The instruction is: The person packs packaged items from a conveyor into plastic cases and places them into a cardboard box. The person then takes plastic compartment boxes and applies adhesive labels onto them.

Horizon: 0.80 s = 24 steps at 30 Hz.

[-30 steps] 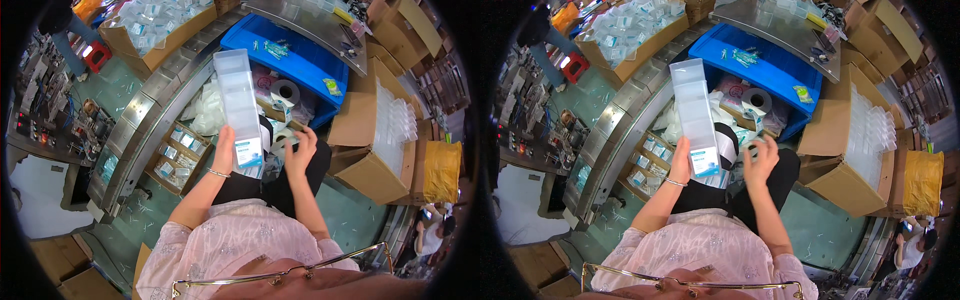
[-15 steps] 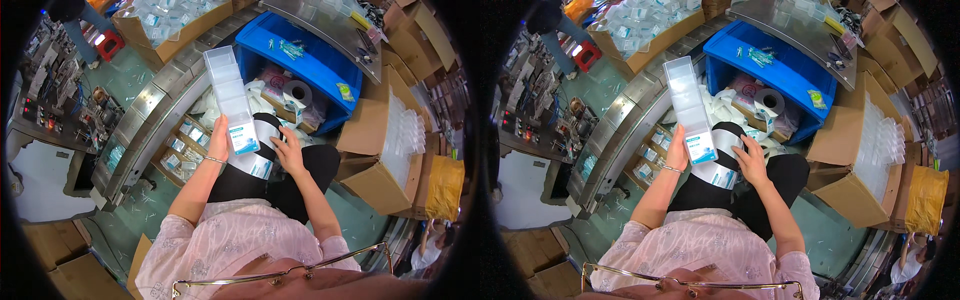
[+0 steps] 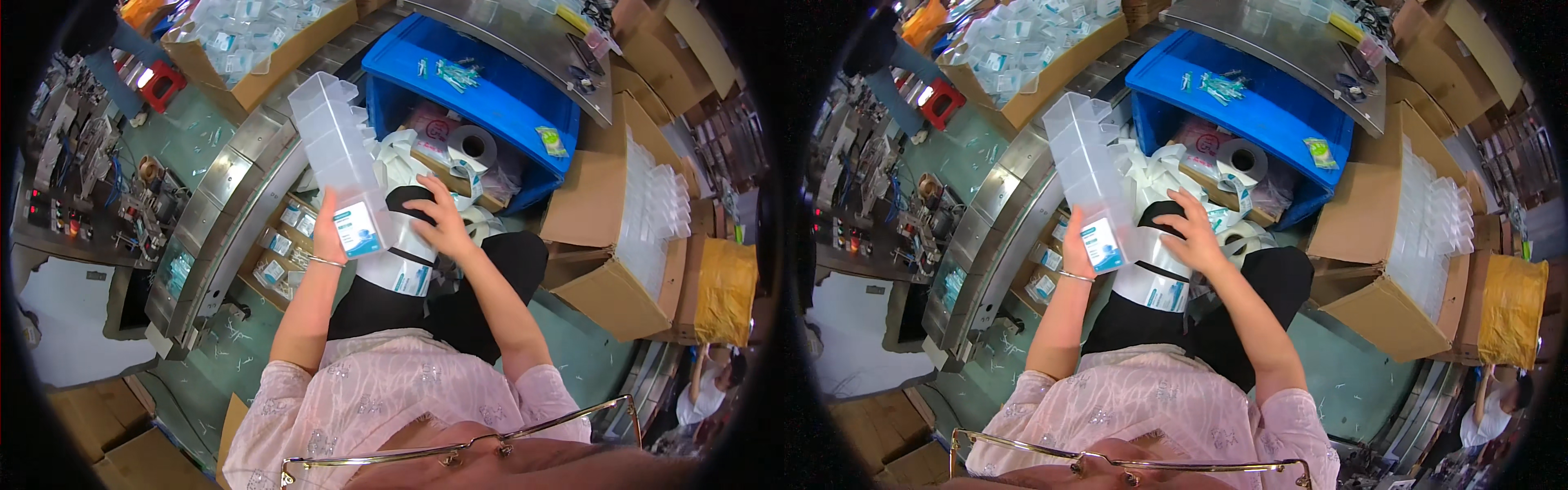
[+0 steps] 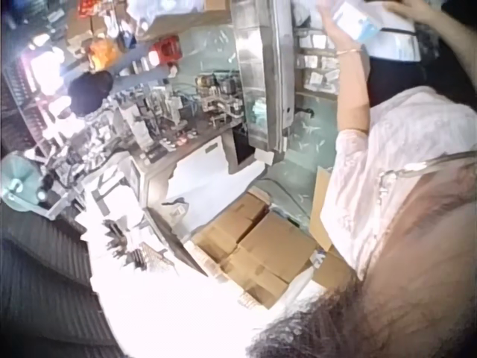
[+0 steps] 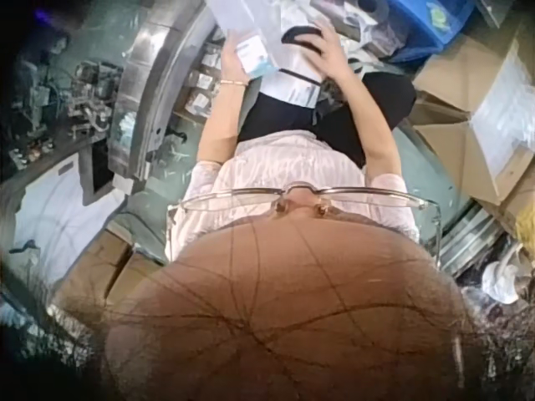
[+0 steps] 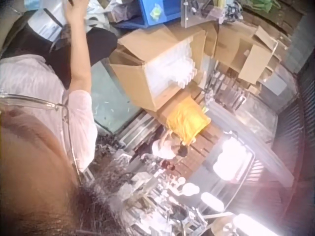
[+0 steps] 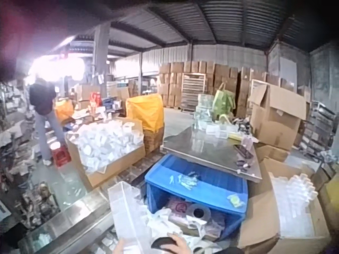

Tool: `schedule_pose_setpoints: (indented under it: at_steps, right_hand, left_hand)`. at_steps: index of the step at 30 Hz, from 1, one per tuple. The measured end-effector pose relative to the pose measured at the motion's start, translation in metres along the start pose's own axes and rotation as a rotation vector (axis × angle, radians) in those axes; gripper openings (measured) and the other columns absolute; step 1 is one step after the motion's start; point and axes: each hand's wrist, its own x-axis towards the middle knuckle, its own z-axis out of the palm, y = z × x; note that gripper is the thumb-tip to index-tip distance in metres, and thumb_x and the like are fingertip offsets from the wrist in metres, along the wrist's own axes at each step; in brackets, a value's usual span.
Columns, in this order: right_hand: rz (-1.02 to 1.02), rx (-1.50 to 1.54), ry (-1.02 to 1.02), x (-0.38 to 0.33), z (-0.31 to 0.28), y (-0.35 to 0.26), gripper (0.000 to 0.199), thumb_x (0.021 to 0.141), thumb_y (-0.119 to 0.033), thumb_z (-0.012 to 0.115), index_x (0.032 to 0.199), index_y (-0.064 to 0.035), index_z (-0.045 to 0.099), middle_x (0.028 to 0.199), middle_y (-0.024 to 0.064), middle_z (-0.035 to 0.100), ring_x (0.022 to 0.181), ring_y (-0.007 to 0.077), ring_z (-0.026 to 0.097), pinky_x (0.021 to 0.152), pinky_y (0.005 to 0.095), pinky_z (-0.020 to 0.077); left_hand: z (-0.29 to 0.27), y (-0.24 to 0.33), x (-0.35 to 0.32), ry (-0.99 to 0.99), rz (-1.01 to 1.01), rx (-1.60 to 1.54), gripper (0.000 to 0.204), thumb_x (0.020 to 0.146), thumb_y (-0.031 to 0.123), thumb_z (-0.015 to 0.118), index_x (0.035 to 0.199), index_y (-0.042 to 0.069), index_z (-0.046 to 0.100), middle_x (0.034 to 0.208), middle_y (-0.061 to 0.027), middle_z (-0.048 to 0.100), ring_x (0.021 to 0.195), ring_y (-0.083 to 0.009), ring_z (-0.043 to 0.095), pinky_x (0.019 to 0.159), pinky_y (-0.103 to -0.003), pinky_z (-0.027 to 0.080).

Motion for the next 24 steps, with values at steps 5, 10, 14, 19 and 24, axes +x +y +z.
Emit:
schedule_pose_setpoints:
  at_steps: [5, 10, 14, 19, 24]
  right_hand:
    - [-0.086, -0.042, -0.183, -0.021, -0.016, 0.025, 0.039, 0.064, -0.003, 0.065, 0.1, -0.0163, 0.064, 0.134, 0.0114, 0.036, 0.127, 0.0348, 0.027, 0.103, 0.0446, 0.0242]
    - [0.029, -0.225, -0.152, 0.016, 0.016, -0.009, 0.026, 0.068, -0.005, 0.062, 0.093, -0.014, 0.064, 0.131, 0.0096, 0.039, 0.126, 0.0312, 0.03, 0.099, 0.0469, 0.0271]
    - [0.21, 0.396, 0.034, 0.032, 0.024, 0.025, 0.013, 0.072, -0.009, 0.062, 0.084, -0.0097, 0.063, 0.128, 0.0108, 0.041, 0.126, 0.0288, 0.031, 0.099, 0.0439, 0.0275]
    - [-0.098, 0.114, -0.224, 0.013, -0.009, 0.032, 0.027, 0.07, -0.006, 0.062, 0.096, -0.0138, 0.065, 0.134, 0.0118, 0.036, 0.128, 0.0343, 0.025, 0.102, 0.043, 0.0248]
    - [-0.104, 0.014, -0.332, 0.021, -0.008, 0.025, 0.038, 0.064, -0.009, 0.067, 0.101, -0.0187, 0.062, 0.135, 0.0073, 0.036, 0.128, 0.0343, 0.024, 0.102, 0.0463, 0.0247]
  left_hand:
    - [-0.013, -0.02, 0.009, -0.086, -0.017, -0.172, 0.055, 0.088, 0.046, 0.04, 0.118, 0.0, 0.046, 0.107, -0.0177, 0.057, 0.092, -0.0304, 0.058, 0.079, -0.041, 0.048]
    - [-0.004, -0.04, 0.011, -0.066, 0.069, -0.217, 0.064, 0.087, 0.051, 0.036, 0.124, -0.001, 0.039, 0.115, -0.0214, 0.051, 0.102, -0.0326, 0.053, 0.086, -0.041, 0.045]
    - [-0.018, -0.045, 0.024, -0.005, 0.058, -0.231, 0.067, 0.086, 0.053, 0.036, 0.126, 0.0, 0.037, 0.118, -0.0215, 0.049, 0.106, -0.0338, 0.051, 0.088, -0.042, 0.043]
    - [-0.046, -0.038, 0.025, 0.046, 0.026, -0.185, 0.061, 0.084, 0.054, 0.039, 0.127, 0.011, 0.039, 0.123, -0.0134, 0.046, 0.113, -0.0339, 0.045, 0.085, -0.054, 0.041]
    - [-0.054, -0.038, 0.026, 0.044, 0.006, -0.17, 0.06, 0.085, 0.054, 0.039, 0.126, 0.011, 0.04, 0.121, -0.014, 0.047, 0.11, -0.0343, 0.047, 0.083, -0.052, 0.043]
